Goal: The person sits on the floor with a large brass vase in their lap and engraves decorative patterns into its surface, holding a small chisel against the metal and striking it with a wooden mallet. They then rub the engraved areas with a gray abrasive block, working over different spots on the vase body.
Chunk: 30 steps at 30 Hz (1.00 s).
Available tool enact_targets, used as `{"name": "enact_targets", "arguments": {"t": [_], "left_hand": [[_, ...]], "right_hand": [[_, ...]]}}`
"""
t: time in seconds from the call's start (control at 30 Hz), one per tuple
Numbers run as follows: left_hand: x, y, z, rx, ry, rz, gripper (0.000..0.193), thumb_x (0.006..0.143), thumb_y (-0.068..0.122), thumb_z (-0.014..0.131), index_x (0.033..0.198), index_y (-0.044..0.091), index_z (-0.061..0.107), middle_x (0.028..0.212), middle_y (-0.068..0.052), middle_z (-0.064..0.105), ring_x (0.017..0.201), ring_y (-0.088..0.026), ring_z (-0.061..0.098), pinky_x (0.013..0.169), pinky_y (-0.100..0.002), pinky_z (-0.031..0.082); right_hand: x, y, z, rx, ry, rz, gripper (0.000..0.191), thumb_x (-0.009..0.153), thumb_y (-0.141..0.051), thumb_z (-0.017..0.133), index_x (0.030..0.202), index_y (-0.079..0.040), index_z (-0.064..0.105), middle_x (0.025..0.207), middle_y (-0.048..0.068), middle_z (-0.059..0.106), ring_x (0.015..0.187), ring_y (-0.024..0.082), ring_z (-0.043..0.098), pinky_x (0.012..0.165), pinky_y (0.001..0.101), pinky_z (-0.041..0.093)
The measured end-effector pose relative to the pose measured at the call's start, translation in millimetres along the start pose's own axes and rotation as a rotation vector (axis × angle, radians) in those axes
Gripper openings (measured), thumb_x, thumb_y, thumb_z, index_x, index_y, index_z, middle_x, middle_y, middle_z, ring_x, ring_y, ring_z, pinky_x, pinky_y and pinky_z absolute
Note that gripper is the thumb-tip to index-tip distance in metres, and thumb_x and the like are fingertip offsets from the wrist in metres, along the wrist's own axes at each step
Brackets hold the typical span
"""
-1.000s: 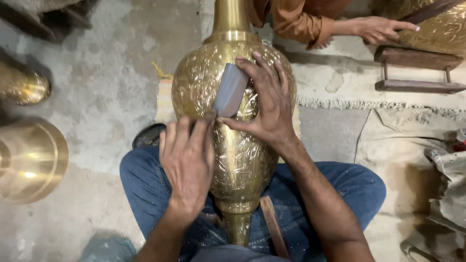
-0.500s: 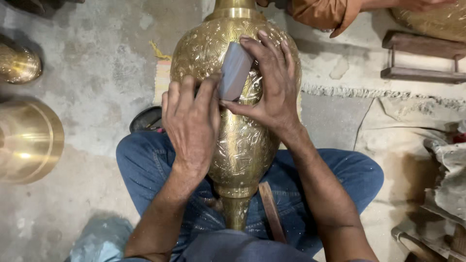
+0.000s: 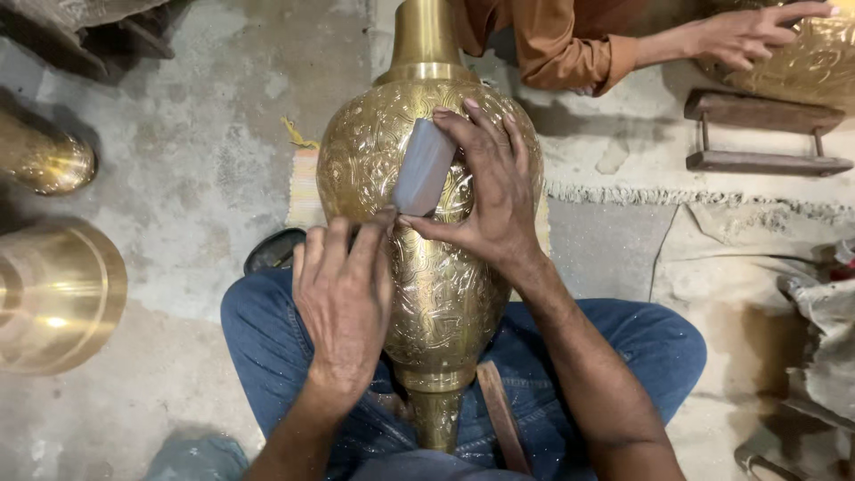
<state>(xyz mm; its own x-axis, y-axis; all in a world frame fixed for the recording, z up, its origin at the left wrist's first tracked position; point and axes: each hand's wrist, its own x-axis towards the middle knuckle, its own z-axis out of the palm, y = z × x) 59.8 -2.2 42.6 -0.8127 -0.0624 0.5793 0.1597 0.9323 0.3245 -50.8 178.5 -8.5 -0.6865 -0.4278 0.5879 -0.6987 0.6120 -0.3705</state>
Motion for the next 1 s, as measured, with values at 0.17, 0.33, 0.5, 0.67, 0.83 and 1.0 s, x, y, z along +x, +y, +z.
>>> {"name": "enact_targets", "arguments": {"t": [0.17,0.33,0.5,0.67,0.83,1.0], "left_hand": [[4,3,0,-0.055,0.009,-0.013,0.029,0.096,0.007,0.074,0.124,0.007,0.073,0.108,-0.015,0.066,0.095,-0.031,0.06,0.081,-0.044,0.046],[3,-1,4,0.005,0.023,-0.011,0.026,0.097,0.01,0.074,0.123,0.009,0.074,0.108,-0.013,0.065,0.097,-0.029,0.061,0.082,-0.043,0.046],[3,-2,11,-0.007,0.019,-0.003,0.024,0.1,0.01,0.073,0.123,0.008,0.072,0.114,-0.014,0.066,0.102,-0.03,0.06,0.086,-0.043,0.047],[1,-2,13,0.004,-0.003,-0.036,0.028,0.094,0.011,0.073,0.122,0.009,0.074,0.112,-0.013,0.066,0.101,-0.028,0.061,0.083,-0.043,0.047],[0,-3,14,0.037,0.001,0.006,0.022,0.097,0.01,0.072,0.119,0.006,0.073,0.117,-0.017,0.066,0.105,-0.033,0.061,0.087,-0.043,0.048],[4,2,6,0.001,0.01,-0.013,0.025,0.098,0.01,0.072,0.123,0.008,0.075,0.106,-0.014,0.065,0.099,-0.031,0.062,0.083,-0.044,0.048]], "right_hand": [[0,0,0,0.006,-0.028,0.004,0.115,0.078,-0.076,0.087,0.16,-0.018,0.033,0.164,0.008,0.047,0.16,0.029,0.035,0.135,0.0612,0.01],[-1,-2,1,0.024,0.004,0.036,0.114,0.072,-0.075,0.086,0.157,-0.019,0.035,0.161,0.007,0.05,0.158,0.028,0.035,0.135,0.0607,0.011],[-3,-1,-1,0.0,-0.036,0.005,0.115,0.077,-0.074,0.088,0.16,-0.017,0.033,0.164,0.009,0.048,0.16,0.028,0.033,0.135,0.0609,0.01],[-1,1,1,0.009,0.012,-0.011,0.118,0.072,-0.074,0.089,0.159,-0.017,0.032,0.162,0.007,0.048,0.159,0.028,0.034,0.135,0.0615,0.01],[-1,2,0,0.037,-0.021,0.007,0.115,0.077,-0.071,0.089,0.161,-0.019,0.031,0.167,0.009,0.043,0.161,0.029,0.035,0.137,0.0609,0.011],[0,1,1,0.023,0.011,-0.012,0.118,0.071,-0.073,0.089,0.159,-0.019,0.031,0.161,0.008,0.048,0.157,0.031,0.036,0.134,0.063,0.012]]}}
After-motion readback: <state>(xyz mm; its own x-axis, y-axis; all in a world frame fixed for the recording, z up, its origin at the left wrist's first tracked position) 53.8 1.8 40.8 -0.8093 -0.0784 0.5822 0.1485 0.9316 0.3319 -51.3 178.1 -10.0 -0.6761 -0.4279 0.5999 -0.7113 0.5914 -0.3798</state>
